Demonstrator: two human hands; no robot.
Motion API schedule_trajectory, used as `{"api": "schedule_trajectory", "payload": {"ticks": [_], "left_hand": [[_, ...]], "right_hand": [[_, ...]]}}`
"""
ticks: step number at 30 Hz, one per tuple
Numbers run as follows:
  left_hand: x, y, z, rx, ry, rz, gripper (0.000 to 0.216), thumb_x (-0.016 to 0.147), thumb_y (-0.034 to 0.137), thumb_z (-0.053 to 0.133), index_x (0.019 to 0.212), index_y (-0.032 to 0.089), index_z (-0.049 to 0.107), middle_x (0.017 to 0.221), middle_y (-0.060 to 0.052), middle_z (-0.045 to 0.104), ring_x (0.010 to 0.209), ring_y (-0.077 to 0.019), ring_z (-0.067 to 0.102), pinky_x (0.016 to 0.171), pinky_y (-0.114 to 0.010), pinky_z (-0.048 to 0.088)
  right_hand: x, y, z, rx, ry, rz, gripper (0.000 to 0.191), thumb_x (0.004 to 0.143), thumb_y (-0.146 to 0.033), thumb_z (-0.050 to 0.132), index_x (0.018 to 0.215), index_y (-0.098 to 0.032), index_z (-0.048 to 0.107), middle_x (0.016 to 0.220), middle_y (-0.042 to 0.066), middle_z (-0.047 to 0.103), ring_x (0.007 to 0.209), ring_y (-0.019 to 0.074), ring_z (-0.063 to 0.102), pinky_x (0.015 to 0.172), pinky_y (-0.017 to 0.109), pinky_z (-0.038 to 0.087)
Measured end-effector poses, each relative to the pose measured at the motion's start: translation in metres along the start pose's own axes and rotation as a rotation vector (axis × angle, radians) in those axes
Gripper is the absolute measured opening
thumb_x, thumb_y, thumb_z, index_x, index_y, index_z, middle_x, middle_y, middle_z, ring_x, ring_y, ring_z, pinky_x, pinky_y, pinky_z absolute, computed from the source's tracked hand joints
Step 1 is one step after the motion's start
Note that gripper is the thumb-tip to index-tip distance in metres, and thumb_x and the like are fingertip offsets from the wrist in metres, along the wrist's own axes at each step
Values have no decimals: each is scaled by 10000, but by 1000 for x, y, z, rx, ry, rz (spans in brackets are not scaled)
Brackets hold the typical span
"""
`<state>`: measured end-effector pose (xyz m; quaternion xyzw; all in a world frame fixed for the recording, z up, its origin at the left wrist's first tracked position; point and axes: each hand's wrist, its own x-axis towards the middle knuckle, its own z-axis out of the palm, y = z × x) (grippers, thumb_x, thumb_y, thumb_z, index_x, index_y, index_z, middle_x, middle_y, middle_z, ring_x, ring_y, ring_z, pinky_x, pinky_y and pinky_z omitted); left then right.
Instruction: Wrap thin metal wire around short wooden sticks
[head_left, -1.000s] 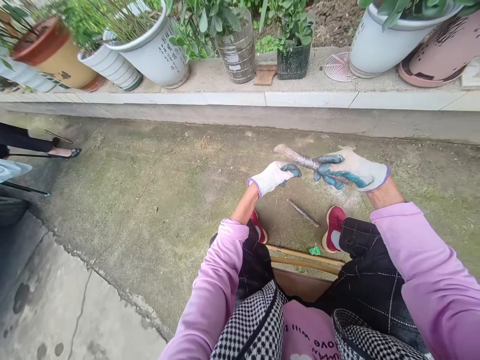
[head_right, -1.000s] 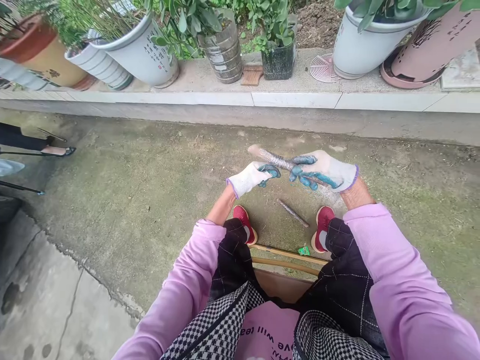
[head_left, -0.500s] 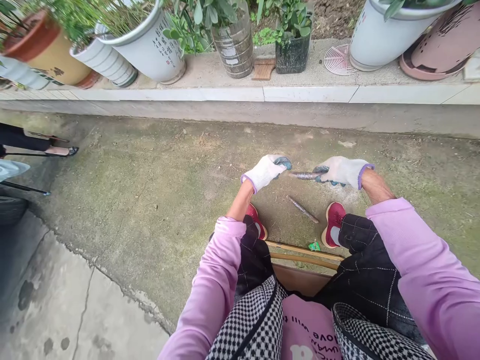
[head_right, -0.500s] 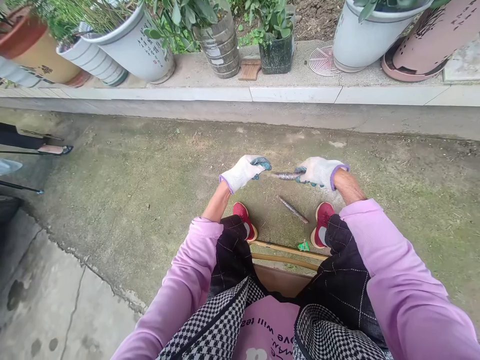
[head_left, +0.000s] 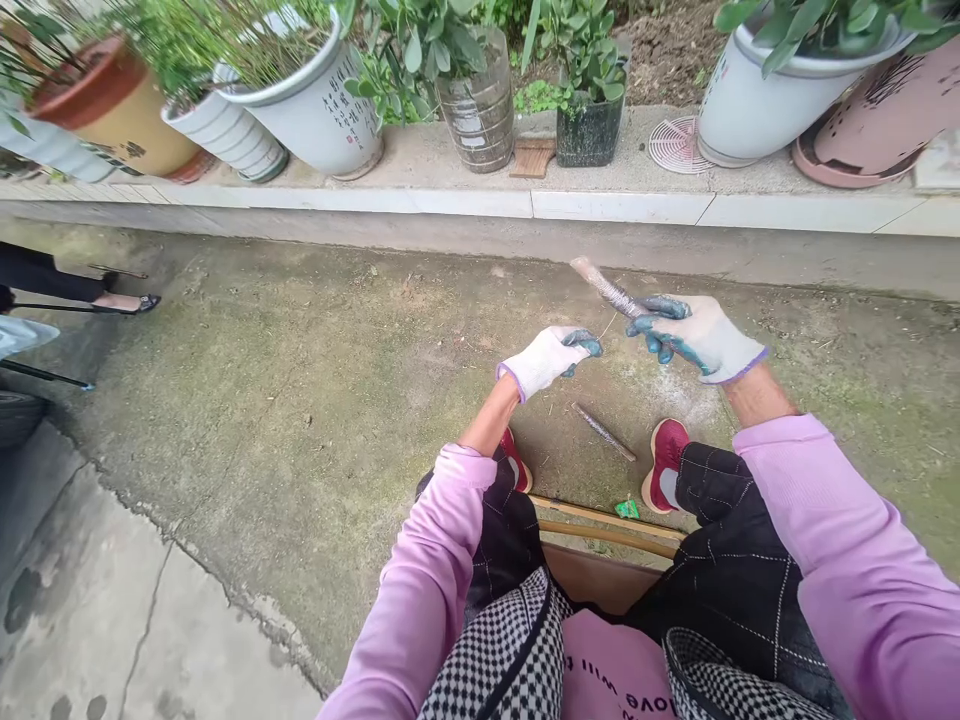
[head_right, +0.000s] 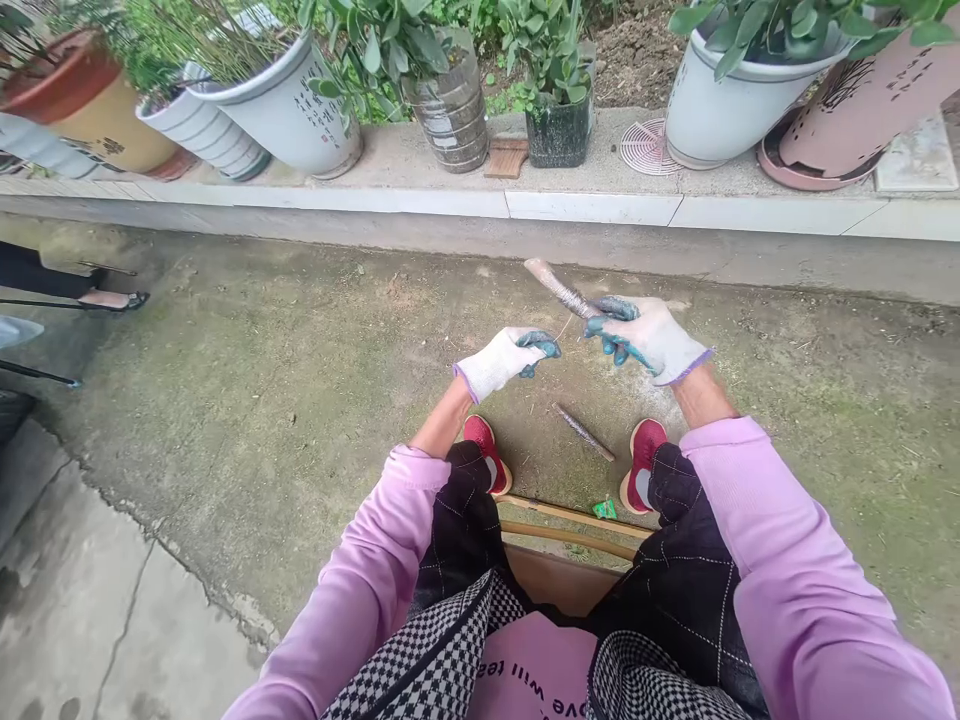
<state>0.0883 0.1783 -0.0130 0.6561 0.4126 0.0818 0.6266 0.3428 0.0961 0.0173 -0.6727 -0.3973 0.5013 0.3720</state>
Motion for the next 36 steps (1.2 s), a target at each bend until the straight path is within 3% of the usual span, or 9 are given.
{"api": "schedule_trajectory", "payload": {"ticks": [4, 7, 12, 15, 19, 24, 28, 31, 36], "left_hand": [[1, -4, -7, 93, 24, 12, 315, 930, 450, 711, 1002, 167, 828, 780, 27, 651, 659, -116, 518, 634, -249, 424], [2, -8, -16, 149, 78, 28, 306, 942, 443, 706, 983, 168, 832, 759, 26, 630, 681, -130, 509, 661, -266, 424], [-1, -8, -27, 152, 64, 57, 247, 883, 385, 750, 927, 161, 842, 825, 17, 697, 775, -138, 557, 731, -258, 461], [-2, 1, -32, -4, 86, -18, 249, 866, 361, 790, 976, 149, 860, 910, -15, 784, 772, -132, 598, 712, -247, 481], [2, 12, -32, -180, 151, -79, 92, 813, 201, 845, 824, 137, 779, 816, -23, 767, 723, -112, 619, 719, -239, 524], [7, 17, -3, -297, 124, -132, 123, 941, 219, 834, 856, 153, 773, 561, 97, 504, 519, -78, 452, 633, -260, 554], [6, 21, 24, -357, 144, -122, 149, 940, 279, 866, 953, 132, 840, 634, 76, 593, 531, -63, 436, 576, -228, 483], [5, 18, 30, -340, 181, -84, 172, 905, 276, 866, 993, 128, 860, 784, 28, 716, 606, -61, 475, 575, -204, 450], [3, 5, 24, -193, 104, -48, 168, 908, 277, 810, 1005, 148, 858, 884, 14, 765, 679, -76, 545, 607, -194, 452]], "right_hand": [[17, 7, 2, -605, 18, -30, 363, 895, -370, 833, 1196, -190, 926, 863, 87, 835, 743, 245, 721, 621, 310, 528], [18, 11, 5, -824, -149, 15, 307, 905, -350, 792, 1127, -207, 949, 805, 77, 820, 717, 242, 725, 621, 310, 495], [-2, 11, 4, -517, -534, 160, 454, 815, -523, 900, 1150, -225, 970, 747, 21, 786, 581, 168, 633, 522, 269, 470], [-13, 0, -3, -316, -630, 151, 553, 746, -576, 981, 1157, -205, 983, 780, 28, 816, 558, 144, 603, 503, 267, 482], [-23, -15, -7, -56, -538, 142, 701, 622, -558, 1097, 1169, -141, 960, 881, 92, 867, 557, 149, 614, 495, 293, 513], [-25, -18, 6, 198, -318, 14, 620, 646, -570, 1082, 1073, -164, 887, 938, 131, 879, 562, 164, 618, 444, 292, 471], [-16, -12, 15, 249, -133, -23, 616, 700, -596, 1041, 1117, -187, 846, 1004, 132, 881, 623, 173, 637, 472, 285, 497], [-6, -7, 17, 55, 18, 11, 612, 812, -548, 944, 1286, -172, 855, 1012, 125, 873, 660, 204, 672, 518, 308, 529], [7, -3, 13, -725, 51, -73, 463, 1028, -418, 774, 1409, -185, 893, 1213, 177, 916, 1043, 379, 850, 870, 422, 650]]}}
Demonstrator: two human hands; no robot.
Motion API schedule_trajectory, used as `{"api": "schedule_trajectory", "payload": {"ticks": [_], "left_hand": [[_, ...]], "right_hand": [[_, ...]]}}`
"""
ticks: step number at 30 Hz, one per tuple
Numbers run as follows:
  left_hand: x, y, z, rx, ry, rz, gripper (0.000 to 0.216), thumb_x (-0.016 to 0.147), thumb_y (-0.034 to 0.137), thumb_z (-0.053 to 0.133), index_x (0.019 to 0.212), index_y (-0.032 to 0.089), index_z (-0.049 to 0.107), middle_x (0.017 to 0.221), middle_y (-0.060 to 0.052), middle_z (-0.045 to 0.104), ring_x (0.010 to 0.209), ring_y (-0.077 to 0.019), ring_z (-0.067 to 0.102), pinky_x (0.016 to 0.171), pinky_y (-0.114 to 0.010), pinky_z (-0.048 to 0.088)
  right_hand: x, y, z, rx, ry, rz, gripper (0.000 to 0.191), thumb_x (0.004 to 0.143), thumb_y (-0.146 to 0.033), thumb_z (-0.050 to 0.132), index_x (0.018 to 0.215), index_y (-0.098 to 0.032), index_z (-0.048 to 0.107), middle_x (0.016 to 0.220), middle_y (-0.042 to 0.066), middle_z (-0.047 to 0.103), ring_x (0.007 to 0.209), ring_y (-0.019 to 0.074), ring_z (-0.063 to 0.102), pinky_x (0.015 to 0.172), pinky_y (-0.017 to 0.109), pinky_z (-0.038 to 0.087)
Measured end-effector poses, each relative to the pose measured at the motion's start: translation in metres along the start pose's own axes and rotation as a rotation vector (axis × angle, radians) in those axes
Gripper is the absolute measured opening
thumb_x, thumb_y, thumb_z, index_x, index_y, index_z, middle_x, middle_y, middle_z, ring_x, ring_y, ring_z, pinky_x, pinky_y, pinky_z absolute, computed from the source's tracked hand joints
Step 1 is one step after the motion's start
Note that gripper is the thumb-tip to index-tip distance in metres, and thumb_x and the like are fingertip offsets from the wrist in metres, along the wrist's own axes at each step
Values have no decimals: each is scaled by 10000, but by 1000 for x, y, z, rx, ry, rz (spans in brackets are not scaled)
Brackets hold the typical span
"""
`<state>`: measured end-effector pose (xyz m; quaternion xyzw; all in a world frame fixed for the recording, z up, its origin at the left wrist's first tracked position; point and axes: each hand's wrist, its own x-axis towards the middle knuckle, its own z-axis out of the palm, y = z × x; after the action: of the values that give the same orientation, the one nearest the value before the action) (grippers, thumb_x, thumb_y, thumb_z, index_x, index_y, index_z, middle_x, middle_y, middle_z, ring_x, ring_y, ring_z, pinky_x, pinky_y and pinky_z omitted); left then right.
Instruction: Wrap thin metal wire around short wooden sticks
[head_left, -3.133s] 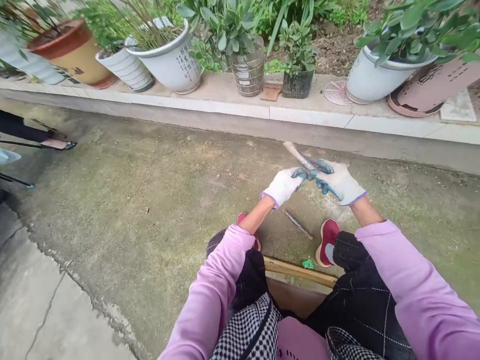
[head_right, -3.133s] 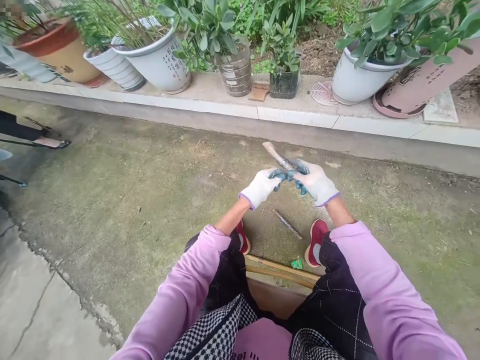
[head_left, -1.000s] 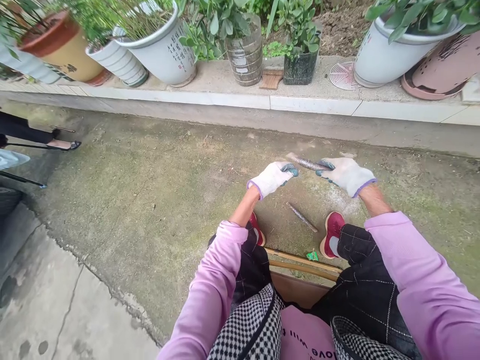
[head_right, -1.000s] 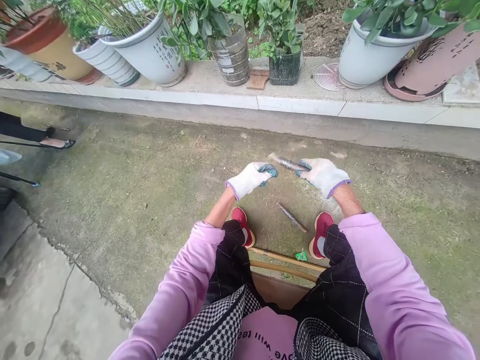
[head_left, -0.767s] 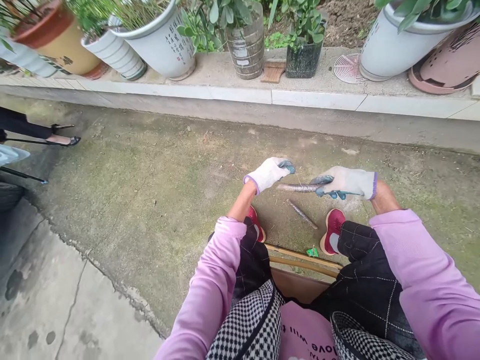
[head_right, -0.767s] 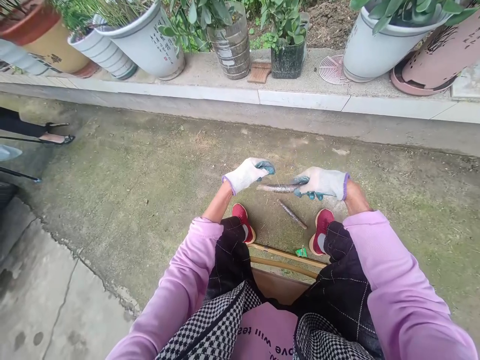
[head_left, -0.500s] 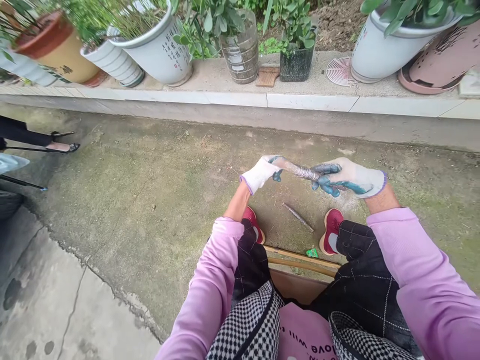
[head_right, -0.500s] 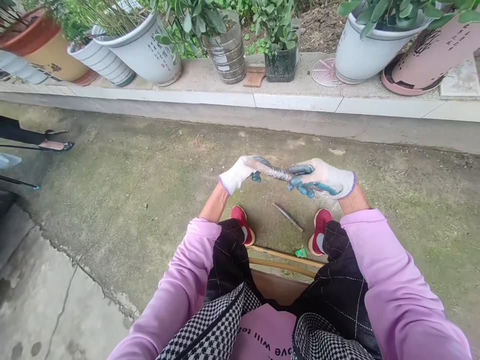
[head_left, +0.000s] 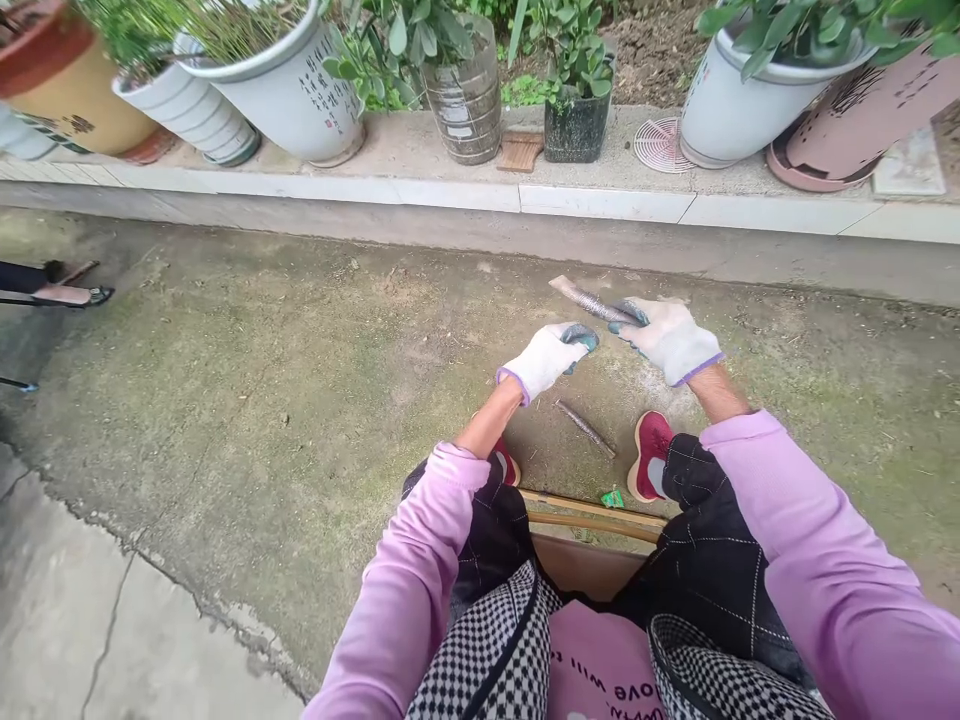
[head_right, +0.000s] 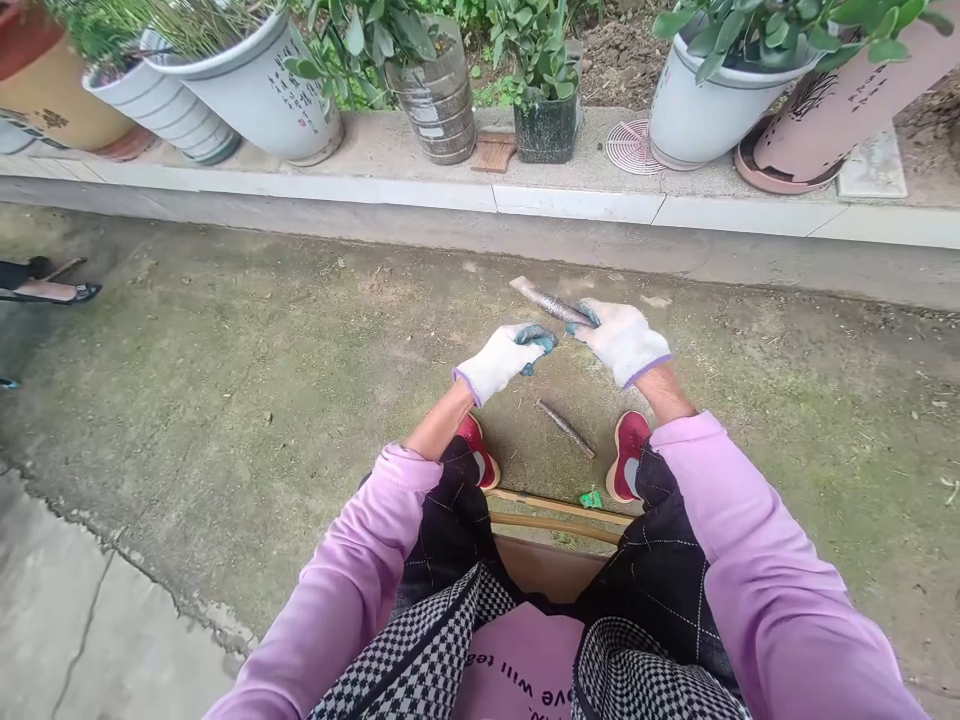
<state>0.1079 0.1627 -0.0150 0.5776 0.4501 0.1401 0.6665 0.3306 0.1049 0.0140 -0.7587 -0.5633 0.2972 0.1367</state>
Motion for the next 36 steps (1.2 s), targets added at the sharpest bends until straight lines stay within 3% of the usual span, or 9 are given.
{"api": "schedule_trajectory", "payload": {"ticks": [2, 5, 9, 13, 18, 22, 28, 32, 36], "left_hand": [[-2, 1, -4, 29, -18, -2, 131, 918, 245, 785, 979, 145, 845, 873, 19, 759, 672, -71, 542, 608, -193, 454], [-7, 11, -7, 2, 0, -45, 60, 917, 171, 762, 912, 135, 809, 747, 44, 666, 612, -67, 494, 589, -204, 453], [-11, 26, -10, -23, -9, -89, 90, 888, 100, 758, 806, 137, 760, 674, 52, 630, 553, -65, 482, 552, -217, 429], [-5, 29, -23, -64, 5, -90, 97, 841, 77, 780, 774, 140, 745, 739, 26, 719, 553, -55, 515, 565, -214, 445], [1, 23, -27, -198, -4, -88, 120, 866, 122, 795, 782, 165, 721, 565, 93, 536, 515, -63, 453, 632, -240, 544], [-1, 15, -7, -241, -29, -54, 55, 863, 160, 821, 902, 143, 788, 739, 39, 709, 564, -55, 499, 621, -234, 522], [-6, 5, 10, -49, -55, -54, 147, 877, 280, 836, 927, 142, 842, 721, 51, 657, 605, -75, 482, 593, -233, 420], [-10, 6, -7, 44, -17, -8, 212, 897, 328, 807, 979, 139, 856, 836, 8, 730, 694, -99, 546, 661, -243, 475], [-8, 3, -31, 181, 43, 24, 263, 927, 374, 788, 1035, 147, 867, 862, -11, 738, 729, -119, 566, 690, -252, 484]], "right_hand": [[2, 3, -2, -189, -39, -16, 423, 1062, -378, 735, 1393, -174, 902, 1273, 215, 910, 1126, 409, 848, 918, 438, 635], [0, 10, -3, -241, -203, 33, 365, 1028, -343, 746, 1303, -186, 926, 1048, 159, 897, 917, 330, 835, 772, 377, 591], [-14, 24, -4, -30, -569, 94, 344, 877, -419, 861, 1150, -226, 944, 745, 30, 767, 589, 188, 661, 550, 294, 470], [-28, 29, -14, 349, -759, -3, 514, 735, -532, 987, 1132, -208, 942, 824, 31, 822, 576, 146, 620, 524, 272, 487], [-28, 14, -26, 890, -433, -37, 703, 687, -591, 1113, 1197, -165, 883, 929, 103, 867, 569, 147, 612, 478, 290, 510], [-15, 8, -15, 1058, -90, -2, 659, 747, -572, 1084, 1206, -169, 837, 908, 89, 840, 597, 155, 636, 463, 267, 512], [8, 8, 6, 598, 116, 136, 389, 944, -371, 901, 1280, -180, 856, 896, 62, 833, 613, 178, 660, 493, 275, 529], [17, 5, 7, -20, 33, 49, 370, 1038, -328, 801, 1357, -165, 897, 1021, 132, 890, 822, 299, 796, 739, 374, 619], [20, 8, 12, -307, -131, -41, 347, 1058, -340, 742, 1324, -187, 903, 1178, 164, 910, 993, 340, 821, 814, 373, 575]]}}
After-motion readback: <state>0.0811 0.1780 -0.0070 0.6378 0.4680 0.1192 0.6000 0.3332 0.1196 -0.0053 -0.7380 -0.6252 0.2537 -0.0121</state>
